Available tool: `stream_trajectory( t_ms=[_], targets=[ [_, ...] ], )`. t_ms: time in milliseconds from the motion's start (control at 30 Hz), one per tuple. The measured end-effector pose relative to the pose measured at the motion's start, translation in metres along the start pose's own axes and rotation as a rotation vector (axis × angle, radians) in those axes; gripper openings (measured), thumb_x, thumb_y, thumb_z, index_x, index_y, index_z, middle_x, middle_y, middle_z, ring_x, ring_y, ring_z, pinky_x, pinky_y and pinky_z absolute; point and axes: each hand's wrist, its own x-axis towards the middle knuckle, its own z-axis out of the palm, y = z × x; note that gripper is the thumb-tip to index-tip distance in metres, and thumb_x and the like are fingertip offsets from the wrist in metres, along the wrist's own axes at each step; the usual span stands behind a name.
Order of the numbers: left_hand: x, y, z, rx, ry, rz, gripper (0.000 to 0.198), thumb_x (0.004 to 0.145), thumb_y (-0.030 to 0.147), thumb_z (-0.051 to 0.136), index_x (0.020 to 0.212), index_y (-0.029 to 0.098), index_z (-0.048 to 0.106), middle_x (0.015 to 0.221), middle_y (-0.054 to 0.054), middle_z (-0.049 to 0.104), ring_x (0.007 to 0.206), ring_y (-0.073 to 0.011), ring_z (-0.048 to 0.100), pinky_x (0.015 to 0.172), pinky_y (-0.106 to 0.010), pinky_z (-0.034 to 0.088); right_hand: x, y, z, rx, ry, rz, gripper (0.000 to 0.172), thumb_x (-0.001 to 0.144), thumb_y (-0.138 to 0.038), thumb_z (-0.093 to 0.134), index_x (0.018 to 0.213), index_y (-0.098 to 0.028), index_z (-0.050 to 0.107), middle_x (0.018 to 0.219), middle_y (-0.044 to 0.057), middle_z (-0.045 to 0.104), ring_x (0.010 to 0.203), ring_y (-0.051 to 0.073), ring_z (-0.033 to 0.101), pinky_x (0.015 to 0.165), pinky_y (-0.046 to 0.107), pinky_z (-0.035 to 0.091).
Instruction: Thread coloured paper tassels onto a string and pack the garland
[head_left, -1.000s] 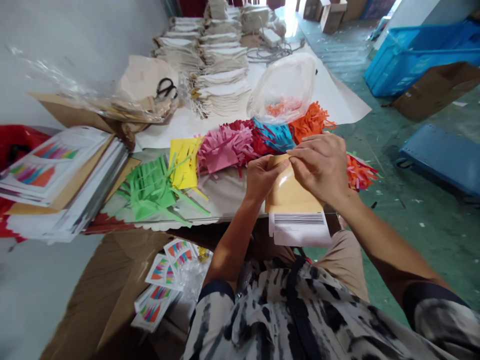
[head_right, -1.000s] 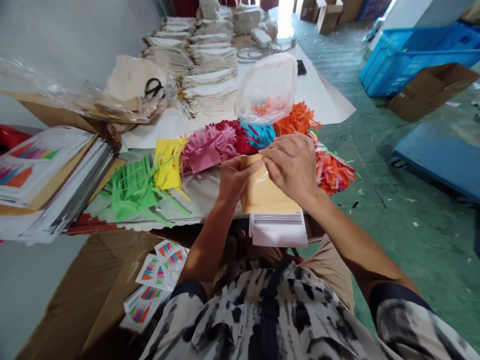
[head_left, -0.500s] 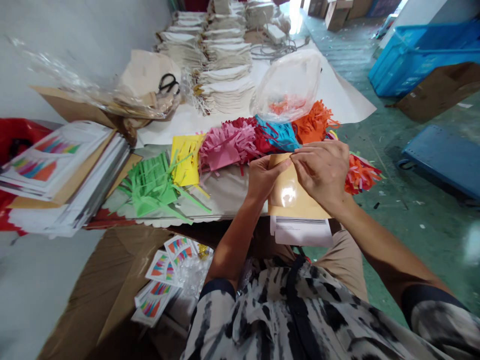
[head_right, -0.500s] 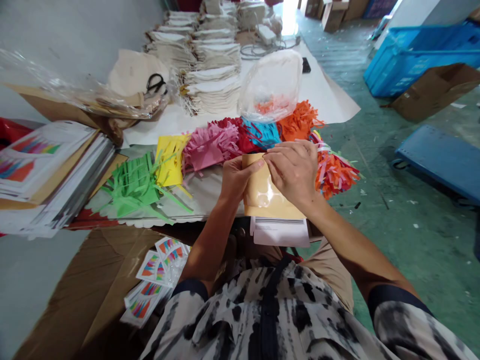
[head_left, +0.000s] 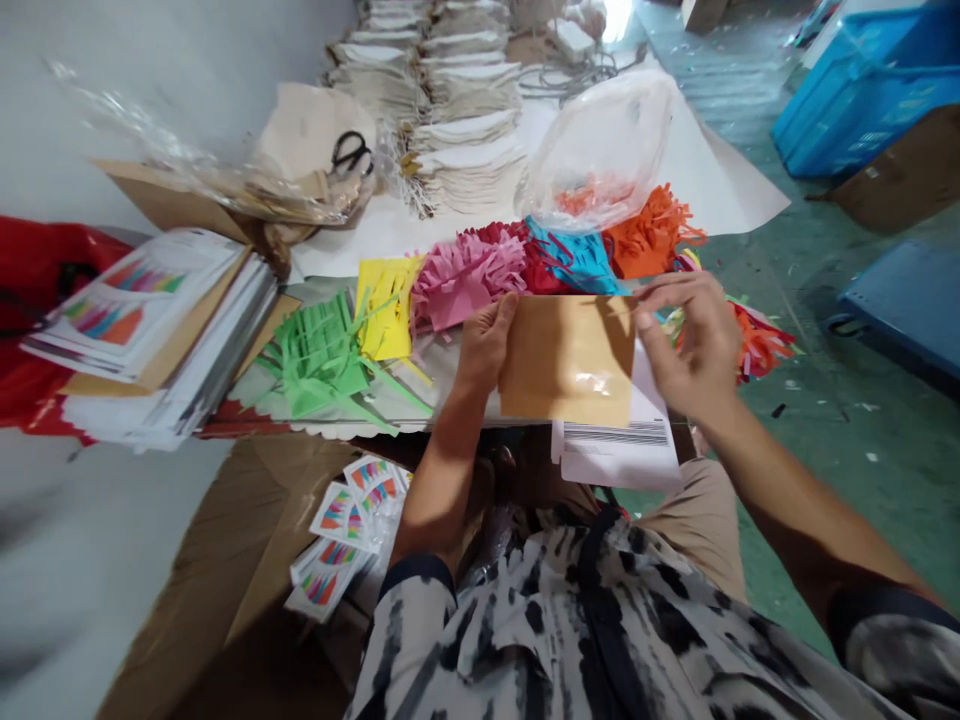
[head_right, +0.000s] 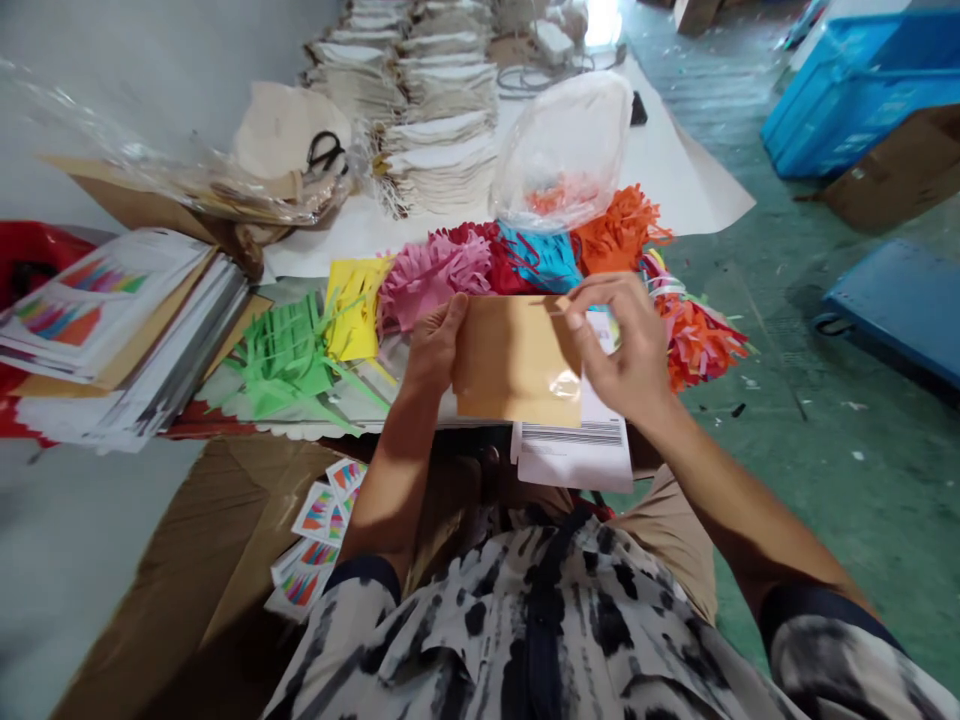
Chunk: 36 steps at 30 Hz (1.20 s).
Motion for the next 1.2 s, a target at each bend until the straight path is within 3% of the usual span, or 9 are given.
stream_trajectory(
  t_ms=[200, 300, 367, 433, 567, 667, 733, 867, 1200],
  targets=[
    [0.032, -0.007, -0.076, 0.469, 0.112, 0.162, 0.043, 0.091, 0.062, 0.079, 0.104, 0.021, 0.081, 0.092, -0.007, 0.078, 0.082, -0.0196, 0.067, 0.076, -0.031, 0.055, 0.023, 0.052, -0.017, 0.270, -0.152, 0.381, 0.028, 0.093, -0.057, 0.077, 0.092, -0.032, 0.065, 0.112, 0.006, 0.075, 0.109, 0.030, 0.070, 0.105, 0.052, 0.056],
    [0.033, -0.013, -0.088, 0.862, 0.277, 0.298, 0.028, 0.091, 0.039, 0.080, 0.113, 0.022, 0.079, 0.105, -0.012, 0.080, 0.101, -0.0297, 0.069, 0.096, -0.045, 0.055, 0.025, 0.083, -0.014, 0.263, -0.238, 0.442, 0.031, 0.086, -0.055, 0.080, 0.088, -0.028, 0.065, 0.105, 0.005, 0.075, 0.106, 0.031, 0.071, 0.105, 0.056, 0.056],
    [0.028, -0.014, -0.073, 1.044, 0.350, 0.447, 0.028, 0.092, 0.029, 0.078, 0.119, 0.022, 0.077, 0.122, -0.017, 0.077, 0.116, -0.0358, 0.066, 0.107, -0.054, 0.050, 0.024, 0.098, -0.009, 0.201, -0.299, 0.450, 0.029, 0.085, -0.053, 0.078, 0.088, -0.027, 0.066, 0.107, 0.006, 0.075, 0.105, 0.030, 0.071, 0.103, 0.056, 0.056],
    [0.025, -0.013, -0.041, 1.083, 0.279, 0.600, 0.020, 0.100, 0.029, 0.069, 0.117, 0.024, 0.077, 0.128, -0.017, 0.074, 0.123, -0.0354, 0.063, 0.110, -0.054, 0.048, 0.023, 0.109, -0.004, 0.099, -0.352, 0.433, 0.023, 0.086, -0.047, 0.076, 0.089, -0.026, 0.067, 0.108, 0.007, 0.075, 0.102, 0.030, 0.070, 0.100, 0.057, 0.057],
    [0.036, -0.021, 0.036, 1.003, -0.198, 0.756, 0.024, 0.108, 0.026, 0.056, 0.107, 0.024, 0.080, 0.112, -0.012, 0.078, 0.114, -0.0296, 0.066, 0.103, -0.048, 0.050, 0.027, 0.121, 0.005, -0.041, -0.427, 0.347, 0.008, 0.084, -0.033, 0.072, 0.085, -0.026, 0.069, 0.113, 0.009, 0.074, 0.102, 0.032, 0.070, 0.100, 0.060, 0.057],
    [0.047, -0.040, 0.066, 0.990, -0.517, 0.767, 0.022, 0.104, 0.023, 0.059, 0.108, 0.022, 0.081, 0.117, -0.011, 0.081, 0.118, -0.0309, 0.067, 0.102, -0.048, 0.049, 0.029, 0.127, 0.010, -0.056, -0.404, 0.376, 0.007, 0.085, -0.032, 0.070, 0.087, -0.026, 0.069, 0.108, 0.009, 0.074, 0.100, 0.031, 0.069, 0.096, 0.056, 0.058],
    [0.049, -0.053, 0.067, 1.016, -0.609, 0.719, 0.021, 0.103, 0.024, 0.061, 0.105, 0.020, 0.081, 0.115, -0.012, 0.082, 0.115, -0.0313, 0.069, 0.103, -0.049, 0.050, 0.028, 0.131, 0.012, -0.033, -0.381, 0.422, 0.009, 0.085, -0.033, 0.070, 0.088, -0.025, 0.068, 0.103, 0.008, 0.073, 0.098, 0.030, 0.068, 0.094, 0.053, 0.058],
    [0.044, -0.071, 0.053, 1.022, -0.609, 0.647, 0.024, 0.106, 0.025, 0.059, 0.106, 0.018, 0.082, 0.119, -0.014, 0.081, 0.116, -0.0287, 0.070, 0.106, -0.046, 0.052, 0.026, 0.133, 0.018, -0.005, -0.410, 0.473, 0.008, 0.085, -0.031, 0.068, 0.086, -0.024, 0.067, 0.098, 0.009, 0.071, 0.089, 0.028, 0.066, 0.091, 0.053, 0.058],
    [0.040, -0.068, 0.045, 0.913, -0.536, 0.599, 0.024, 0.103, 0.019, 0.057, 0.093, 0.020, 0.078, 0.106, -0.011, 0.080, 0.105, -0.0244, 0.072, 0.096, -0.040, 0.055, 0.029, 0.139, 0.041, -0.123, -0.608, 0.292, 0.013, 0.086, -0.031, 0.067, 0.075, -0.023, 0.067, 0.094, 0.008, 0.072, 0.098, 0.028, 0.068, 0.100, 0.048, 0.057]
  ],
)
